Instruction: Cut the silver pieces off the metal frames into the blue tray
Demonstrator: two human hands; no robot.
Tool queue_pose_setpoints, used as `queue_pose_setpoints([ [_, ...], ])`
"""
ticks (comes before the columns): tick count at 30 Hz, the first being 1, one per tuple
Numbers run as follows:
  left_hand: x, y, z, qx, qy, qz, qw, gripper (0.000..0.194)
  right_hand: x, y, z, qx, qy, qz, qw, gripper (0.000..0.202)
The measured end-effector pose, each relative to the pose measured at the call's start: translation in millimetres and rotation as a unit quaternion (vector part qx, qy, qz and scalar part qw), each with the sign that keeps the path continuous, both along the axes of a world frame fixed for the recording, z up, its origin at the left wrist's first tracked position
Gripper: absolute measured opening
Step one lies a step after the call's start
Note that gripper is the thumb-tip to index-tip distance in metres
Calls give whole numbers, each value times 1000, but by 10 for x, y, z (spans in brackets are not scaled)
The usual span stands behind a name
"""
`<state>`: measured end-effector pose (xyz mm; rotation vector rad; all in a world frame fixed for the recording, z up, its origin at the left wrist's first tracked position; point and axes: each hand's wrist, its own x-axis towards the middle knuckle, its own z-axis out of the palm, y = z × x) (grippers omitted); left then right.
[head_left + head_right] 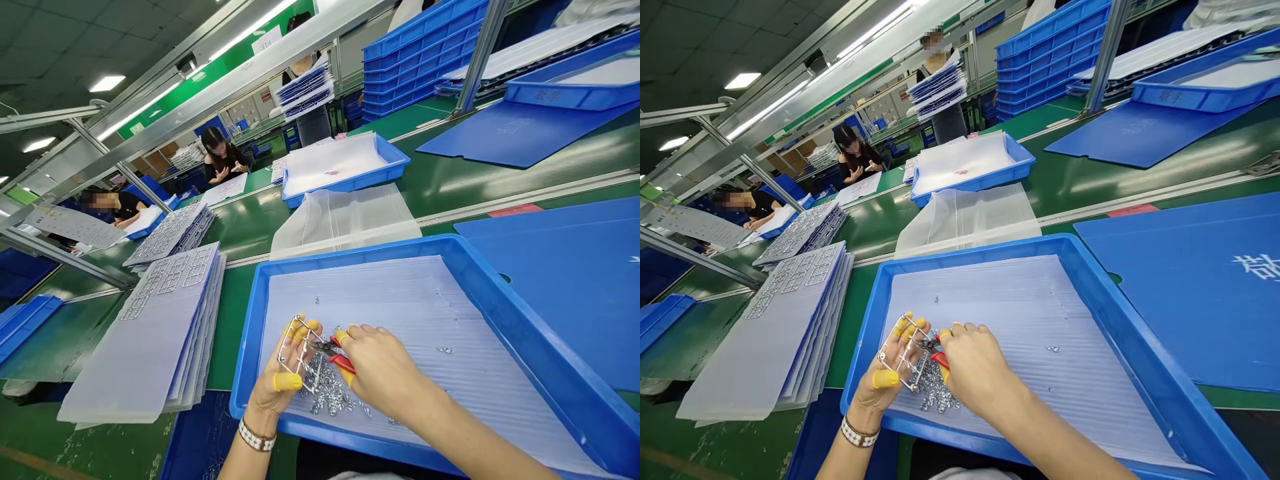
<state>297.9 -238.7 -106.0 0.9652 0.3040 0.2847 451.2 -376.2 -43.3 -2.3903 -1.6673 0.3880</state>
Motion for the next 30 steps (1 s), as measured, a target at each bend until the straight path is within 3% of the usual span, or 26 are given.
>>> queue_pose_setpoints([
  [8,9,8,12,22,7,10,1000,104,-21,45,36,-22,-9,-1,1000,16],
  [20,-12,-8,4,28,-6,15,999,94,-30,55,-60,-5,-15,-4,1000,17],
  [25,-18,17,-62,36,-9,7,999,95,-41,64,-82,-2,-32,1,999,17],
  [30,-7,24,-33,28,-19,16,999,98,-33,64,-87,-20,-18,-2,1000,15],
])
